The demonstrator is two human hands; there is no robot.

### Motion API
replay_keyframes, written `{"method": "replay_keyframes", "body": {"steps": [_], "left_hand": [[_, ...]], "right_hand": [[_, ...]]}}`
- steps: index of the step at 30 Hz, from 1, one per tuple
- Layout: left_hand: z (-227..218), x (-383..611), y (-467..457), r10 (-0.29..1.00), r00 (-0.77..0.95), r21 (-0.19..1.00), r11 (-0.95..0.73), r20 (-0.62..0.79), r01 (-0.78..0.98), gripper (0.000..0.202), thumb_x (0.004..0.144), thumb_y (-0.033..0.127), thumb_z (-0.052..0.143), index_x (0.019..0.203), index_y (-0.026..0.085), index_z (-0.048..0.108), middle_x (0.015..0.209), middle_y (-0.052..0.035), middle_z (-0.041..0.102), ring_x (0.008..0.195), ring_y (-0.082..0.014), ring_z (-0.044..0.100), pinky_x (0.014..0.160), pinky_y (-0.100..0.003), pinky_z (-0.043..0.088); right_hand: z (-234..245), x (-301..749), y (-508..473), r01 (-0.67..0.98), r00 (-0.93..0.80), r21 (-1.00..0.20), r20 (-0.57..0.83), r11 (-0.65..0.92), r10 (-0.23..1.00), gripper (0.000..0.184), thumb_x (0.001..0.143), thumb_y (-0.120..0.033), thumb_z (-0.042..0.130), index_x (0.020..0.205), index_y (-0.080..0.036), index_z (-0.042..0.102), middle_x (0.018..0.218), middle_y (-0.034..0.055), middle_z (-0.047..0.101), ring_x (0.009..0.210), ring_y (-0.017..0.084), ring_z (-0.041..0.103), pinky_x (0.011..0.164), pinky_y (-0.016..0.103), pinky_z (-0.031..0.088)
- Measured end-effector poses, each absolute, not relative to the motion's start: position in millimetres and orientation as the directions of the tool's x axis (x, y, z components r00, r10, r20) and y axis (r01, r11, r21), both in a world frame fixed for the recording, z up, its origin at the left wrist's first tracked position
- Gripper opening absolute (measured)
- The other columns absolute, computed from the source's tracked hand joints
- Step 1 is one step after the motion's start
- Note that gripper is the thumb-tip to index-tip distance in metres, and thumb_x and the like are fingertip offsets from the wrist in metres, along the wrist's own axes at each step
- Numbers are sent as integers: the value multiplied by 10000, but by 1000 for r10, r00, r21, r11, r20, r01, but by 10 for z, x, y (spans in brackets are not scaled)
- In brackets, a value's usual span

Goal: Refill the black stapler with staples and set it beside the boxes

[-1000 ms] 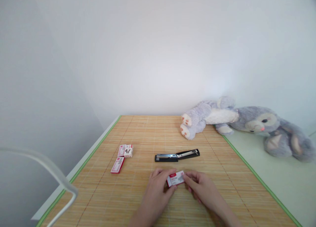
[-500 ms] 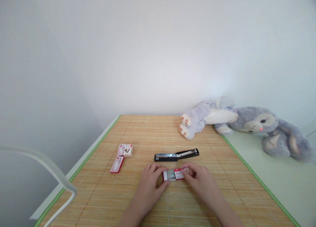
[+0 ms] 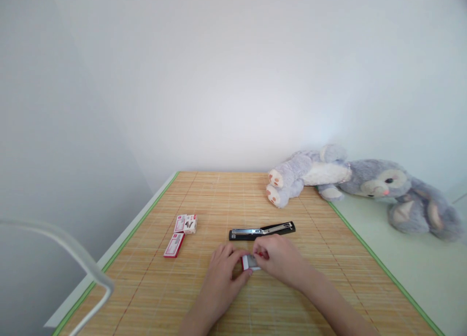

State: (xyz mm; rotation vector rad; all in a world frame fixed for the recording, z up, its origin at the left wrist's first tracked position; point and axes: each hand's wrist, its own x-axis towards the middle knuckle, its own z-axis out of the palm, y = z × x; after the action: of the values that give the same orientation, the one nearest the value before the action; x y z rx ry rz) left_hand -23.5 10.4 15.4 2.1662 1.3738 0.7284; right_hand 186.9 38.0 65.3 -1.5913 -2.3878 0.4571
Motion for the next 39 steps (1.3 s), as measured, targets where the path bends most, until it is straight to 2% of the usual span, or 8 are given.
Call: {"method": "replay_keyframes", "body": {"steps": [4,10,13,22,26,29,32,39], "left_hand": [[167,-237,105,916,368,646,-378,159,663,297,906,343,712,1196,384,670,1112,10,653,1097,-242,563,946,-393,417],[182,-249,116,918,373,646,-367,135,670,314,902,330,708,1212,369,670,1080,8,668,1078,-236,571,957,-395,412],[185,-234,129,917,375,640,-369,134,674,339,898,328,712,1231,374,667,1099,9,674,1094,-234,573,978,-397,409],[164,-29,79,899,390,638,-420,197,645,366,898,388,707,1259,365,654,1103,-7,694,1071,-250,592,951,-404,447],[116,-172,212,943,174,681,-326,283,656,217,958,423,604,1103,279,680,928,-23,663,907,-222,604,845,-372,479],[101,-309,404,939,45,601,-254,340,758,339,910,431,660,1204,263,649,1117,-57,656,1067,-257,586,950,-418,458],[109,-358,523,946,139,517,-279,293,809,432,889,456,690,1291,309,628,1280,-55,622,1214,-284,525,1031,-450,404],[115,-322,425,936,264,534,-349,232,770,277,954,436,634,1215,348,666,1186,-14,660,1134,-250,543,972,-414,378]], "right_hand": [[587,2169,329,746,-340,-591,60,307,939,115,904,-259,600,861,-240,706,687,-35,656,634,135,588,592,246,352],[390,2526,226,708,-283,-665,39,236,958,206,938,-354,606,1068,-239,717,721,-32,634,650,148,583,598,261,378],[338,2580,195,715,-294,-659,22,235,956,327,884,-381,697,1186,-257,716,773,-24,649,689,157,593,629,266,399],[472,2318,210,704,-378,-639,33,311,925,194,817,-315,775,1010,-295,769,810,-30,651,720,151,591,659,252,385],[542,2169,265,717,-402,-608,39,341,915,162,871,-362,732,1012,-312,793,834,-16,692,738,155,598,657,247,370],[549,2035,316,735,-433,-560,44,381,900,127,898,-309,684,929,-313,807,802,-19,690,696,136,580,624,247,328],[561,1911,392,754,-429,-511,92,413,898,108,888,-299,690,898,-288,797,752,-24,658,665,128,558,616,255,306],[654,1821,645,742,-410,-499,189,447,892,152,948,-325,642,928,-258,776,750,-24,626,704,129,555,649,246,323]]}}
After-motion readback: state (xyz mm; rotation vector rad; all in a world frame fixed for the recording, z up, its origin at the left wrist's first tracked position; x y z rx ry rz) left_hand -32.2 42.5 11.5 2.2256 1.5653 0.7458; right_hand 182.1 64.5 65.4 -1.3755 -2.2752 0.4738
